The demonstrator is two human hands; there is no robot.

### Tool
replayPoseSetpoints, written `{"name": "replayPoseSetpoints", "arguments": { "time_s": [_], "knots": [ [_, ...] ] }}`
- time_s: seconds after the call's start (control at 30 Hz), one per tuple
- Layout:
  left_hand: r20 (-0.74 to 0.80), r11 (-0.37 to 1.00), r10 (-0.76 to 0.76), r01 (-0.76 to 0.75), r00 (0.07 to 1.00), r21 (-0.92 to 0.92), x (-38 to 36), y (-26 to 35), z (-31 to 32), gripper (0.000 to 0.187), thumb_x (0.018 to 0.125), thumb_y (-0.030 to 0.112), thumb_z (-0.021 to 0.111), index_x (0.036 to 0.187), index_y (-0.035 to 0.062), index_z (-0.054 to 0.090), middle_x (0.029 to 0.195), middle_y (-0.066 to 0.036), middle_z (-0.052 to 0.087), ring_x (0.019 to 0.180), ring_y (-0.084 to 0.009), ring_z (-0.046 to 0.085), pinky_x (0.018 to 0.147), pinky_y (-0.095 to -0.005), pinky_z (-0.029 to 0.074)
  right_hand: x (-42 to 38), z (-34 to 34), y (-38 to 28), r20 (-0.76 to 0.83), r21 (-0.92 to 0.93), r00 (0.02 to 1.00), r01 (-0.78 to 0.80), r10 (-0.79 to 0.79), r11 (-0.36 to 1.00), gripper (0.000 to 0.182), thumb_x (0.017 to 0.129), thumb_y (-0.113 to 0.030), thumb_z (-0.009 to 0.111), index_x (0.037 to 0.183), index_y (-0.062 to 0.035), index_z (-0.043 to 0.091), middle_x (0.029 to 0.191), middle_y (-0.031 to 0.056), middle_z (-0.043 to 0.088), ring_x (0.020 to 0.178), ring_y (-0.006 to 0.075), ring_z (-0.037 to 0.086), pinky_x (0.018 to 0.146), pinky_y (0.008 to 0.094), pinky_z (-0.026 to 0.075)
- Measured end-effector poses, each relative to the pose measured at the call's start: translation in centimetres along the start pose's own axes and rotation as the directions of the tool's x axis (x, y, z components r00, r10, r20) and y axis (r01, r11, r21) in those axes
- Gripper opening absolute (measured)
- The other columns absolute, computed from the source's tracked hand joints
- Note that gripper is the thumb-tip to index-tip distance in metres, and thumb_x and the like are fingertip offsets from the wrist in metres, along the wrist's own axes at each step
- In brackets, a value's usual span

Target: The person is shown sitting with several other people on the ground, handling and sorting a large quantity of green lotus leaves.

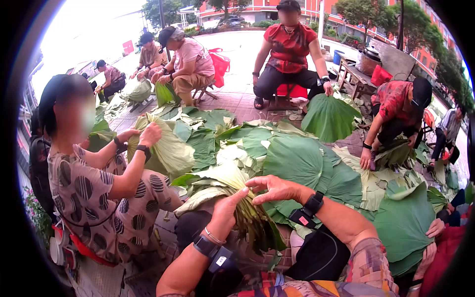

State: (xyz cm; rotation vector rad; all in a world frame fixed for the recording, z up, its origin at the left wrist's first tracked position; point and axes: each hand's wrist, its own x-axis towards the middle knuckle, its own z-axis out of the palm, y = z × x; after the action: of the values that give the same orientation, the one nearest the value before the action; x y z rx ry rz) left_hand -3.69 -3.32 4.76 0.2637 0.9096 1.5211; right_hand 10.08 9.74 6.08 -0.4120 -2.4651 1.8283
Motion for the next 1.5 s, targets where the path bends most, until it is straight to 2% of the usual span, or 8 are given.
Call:
{"name": "replayPoseSetpoints", "arguments": {
  "time_s": [0.3, 0.53, 0.77, 0.83, 1.0, 1.1, 1.27, 1.5],
  "knots": [
    [-0.058, 0.996, 0.087, -0.087, 0.994, 0.017, 0.3, 0.1, 0.1, 0.021, 0.072, 0.004, 0.062, 0.090, -0.0040, 0.055, 0.081, -0.010, 0.059, 0.068, -0.0201, 0.059, 0.063, -0.0310, 0.050, 0.0, -1.8, 0.6, -0.265, 0.028, 0.963, 0.047, -0.037, 0.999, 0.042, 0.076, -0.013, 0.045, 0.113, 0.0042, 0.048, 0.096, 0.0095, 0.057, 0.085, 0.0129, 0.051, 0.076, 0.0263, 0.041],
    [-0.207, 0.996, 0.085, -0.086, 0.975, 0.005, 0.4, 0.3, 0.0, 0.013, 0.068, 0.004, 0.060, 0.076, -0.0036, 0.055, 0.069, -0.010, 0.056, 0.056, -0.0210, 0.056, 0.052, -0.0320, 0.049, -1.0, -9.6, 6.4, -0.899, 0.081, 0.436, 0.101, 0.029, 0.992, 0.034, 0.072, -0.012, 0.050, 0.101, 0.0036, 0.057, 0.084, 0.0032, 0.056, 0.077, 0.0106, 0.049, 0.069, 0.0235, 0.040],
    [-0.179, 0.992, 0.126, -0.117, 0.976, 0.056, 0.1, 0.3, -0.2, 0.008, 0.070, 0.007, 0.060, 0.075, 0.0010, 0.059, 0.072, -0.005, 0.058, 0.062, -0.0159, 0.056, 0.059, -0.0272, 0.046, -7.0, -20.0, 18.1, -0.996, -0.037, 0.067, 0.198, -0.051, 0.980, 0.014, 0.070, -0.009, 0.047, 0.074, -0.0003, 0.057, 0.073, 0.0019, 0.051, 0.069, 0.0132, 0.043, 0.059, 0.0284, 0.035],
    [-0.152, 0.988, 0.147, -0.139, 0.977, 0.061, -0.9, 0.6, 0.2, 0.010, 0.071, 0.008, 0.060, 0.077, -0.0005, 0.059, 0.072, -0.006, 0.058, 0.063, -0.0153, 0.056, 0.059, -0.0268, 0.046, -10.3, -22.7, 22.7, -0.988, 0.015, 0.156, 0.084, 0.002, 0.996, 0.012, 0.070, -0.009, 0.047, 0.072, 0.0000, 0.055, 0.076, 0.0055, 0.054, 0.074, 0.0148, 0.048, 0.063, 0.0304, 0.038],
    [-0.145, 0.993, 0.106, -0.113, 0.984, -0.037, 0.9, -0.2, -1.1, 0.011, 0.072, 0.006, 0.059, 0.077, -0.0033, 0.056, 0.068, -0.010, 0.057, 0.056, -0.0200, 0.057, 0.052, -0.0305, 0.049, -10.9, -17.6, 17.4, -0.935, 0.326, -0.305, -0.524, 0.184, 0.787, 0.041, 0.070, -0.011, 0.050, 0.109, 0.0021, 0.050, 0.101, 0.0150, 0.056, 0.093, 0.0196, 0.054, 0.076, 0.0294, 0.043],
    [-0.132, 0.993, 0.100, -0.108, 0.986, -0.051, 0.5, 0.0, -0.8, 0.011, 0.072, 0.006, 0.059, 0.077, -0.0035, 0.056, 0.068, -0.010, 0.057, 0.055, -0.0202, 0.057, 0.051, -0.0308, 0.049, -8.9, -20.3, 23.0, -0.999, 0.044, -0.013, -0.556, 0.044, 0.830, 0.047, 0.071, -0.013, 0.053, 0.115, 0.0010, 0.045, 0.102, 0.0145, 0.055, 0.094, 0.0228, 0.053, 0.069, 0.0340, 0.045],
    [-0.154, 0.996, 0.086, -0.091, 0.984, -0.020, 0.4, -0.1, -0.5, 0.011, 0.073, 0.007, 0.059, 0.077, -0.0037, 0.057, 0.068, -0.009, 0.057, 0.055, -0.0200, 0.057, 0.052, -0.0308, 0.049, -3.4, -8.2, 4.6, -0.681, 0.219, 0.696, -0.102, 0.227, 0.970, 0.044, 0.076, -0.023, 0.060, 0.112, 0.0005, 0.049, 0.098, 0.0063, 0.058, 0.080, 0.0133, 0.058, 0.064, 0.0245, 0.046],
    [-0.073, 0.996, 0.064, -0.068, 0.995, -0.055, -0.2, 0.0, -0.4, 0.014, 0.074, 0.008, 0.060, 0.083, -0.0030, 0.058, 0.074, -0.009, 0.059, 0.063, -0.0177, 0.059, 0.055, -0.0287, 0.049, 0.3, 2.3, -0.8, -0.208, 0.144, 0.972, -0.083, 0.112, 0.986, 0.044, 0.080, -0.031, 0.061, 0.112, -0.0030, 0.051, 0.098, 0.0049, 0.058, 0.086, 0.0111, 0.055, 0.072, 0.0248, 0.045]
  ]
}}
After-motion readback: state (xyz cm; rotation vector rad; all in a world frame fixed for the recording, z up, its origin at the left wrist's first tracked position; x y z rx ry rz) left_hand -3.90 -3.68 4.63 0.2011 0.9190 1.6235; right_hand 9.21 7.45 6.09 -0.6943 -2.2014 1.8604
